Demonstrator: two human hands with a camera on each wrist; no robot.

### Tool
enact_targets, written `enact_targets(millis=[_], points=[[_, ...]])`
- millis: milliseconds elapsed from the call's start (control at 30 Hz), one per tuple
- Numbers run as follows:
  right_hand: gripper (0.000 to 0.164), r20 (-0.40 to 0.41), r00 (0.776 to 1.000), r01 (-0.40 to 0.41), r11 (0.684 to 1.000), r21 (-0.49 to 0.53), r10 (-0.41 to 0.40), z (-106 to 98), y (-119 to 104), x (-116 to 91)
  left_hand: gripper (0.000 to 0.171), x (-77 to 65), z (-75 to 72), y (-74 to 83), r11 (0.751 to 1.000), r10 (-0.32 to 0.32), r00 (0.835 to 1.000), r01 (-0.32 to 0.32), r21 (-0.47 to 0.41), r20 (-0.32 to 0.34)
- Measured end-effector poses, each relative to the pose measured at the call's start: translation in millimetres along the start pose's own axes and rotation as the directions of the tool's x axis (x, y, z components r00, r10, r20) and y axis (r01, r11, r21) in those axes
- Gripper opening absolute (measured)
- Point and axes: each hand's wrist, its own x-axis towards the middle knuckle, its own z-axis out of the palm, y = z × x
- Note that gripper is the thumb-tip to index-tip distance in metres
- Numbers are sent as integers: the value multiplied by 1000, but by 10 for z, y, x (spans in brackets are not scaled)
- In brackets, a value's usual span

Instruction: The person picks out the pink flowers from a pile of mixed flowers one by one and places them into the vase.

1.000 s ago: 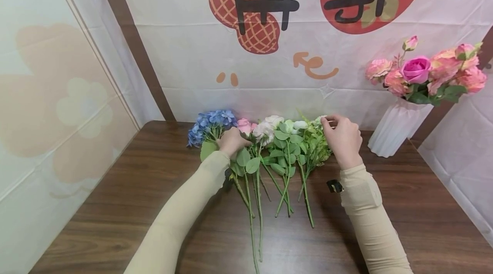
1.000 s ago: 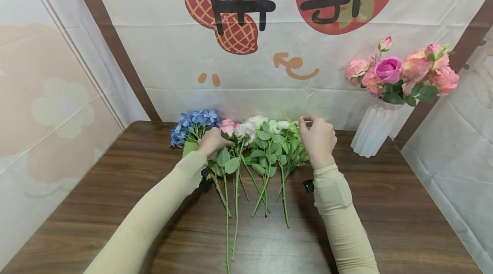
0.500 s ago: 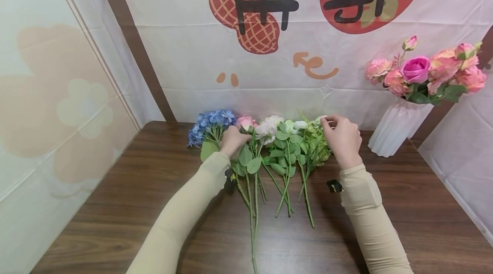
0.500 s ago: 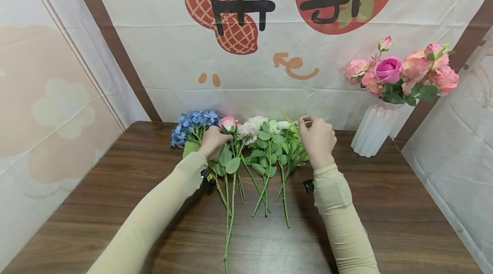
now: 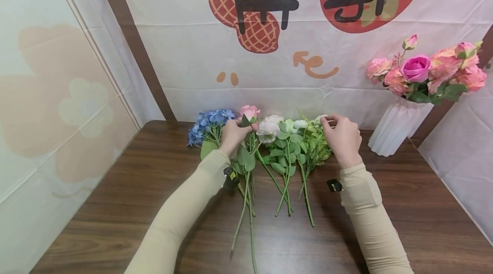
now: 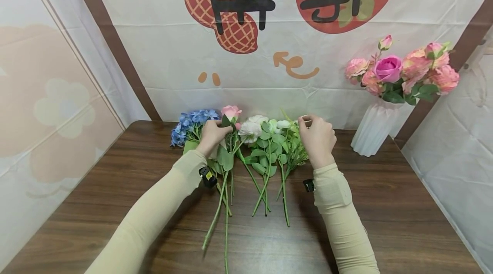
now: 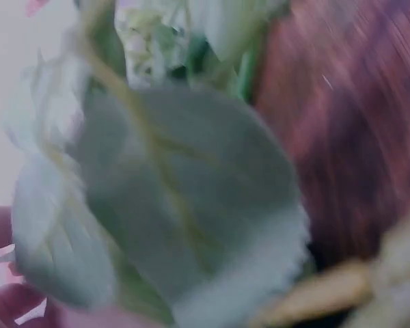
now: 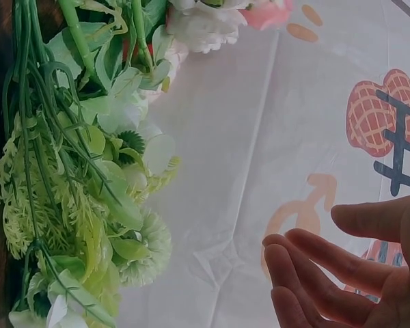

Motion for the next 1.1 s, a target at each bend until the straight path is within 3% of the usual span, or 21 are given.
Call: enact_targets(millis=[133, 233, 600, 867, 1100], points=[[39, -6, 1000, 4, 1000, 1, -4, 7, -3, -2, 35, -49, -36, 96, 991, -20, 999, 26, -134, 45], [40, -8, 1000, 6, 1000, 2, -6, 5, -2, -3, 25, -77, -62, 163, 983, -13, 998, 24, -183, 59], [41, -2, 1000, 10, 1000, 4, -10, 2, 9, -1, 16, -181, -203, 482, 975, 107, 994, -102, -195, 17], [42, 6, 1000, 27, 1000, 16, -27, 7, -2, -7, 16, -281, -268, 610, 967, 227, 974, -226, -121, -2], [42, 10, 1000, 30, 999, 15, -30, 3, -4, -13, 18, -327, -336, 695, 919, 392, 920, -391, 47, -9]])
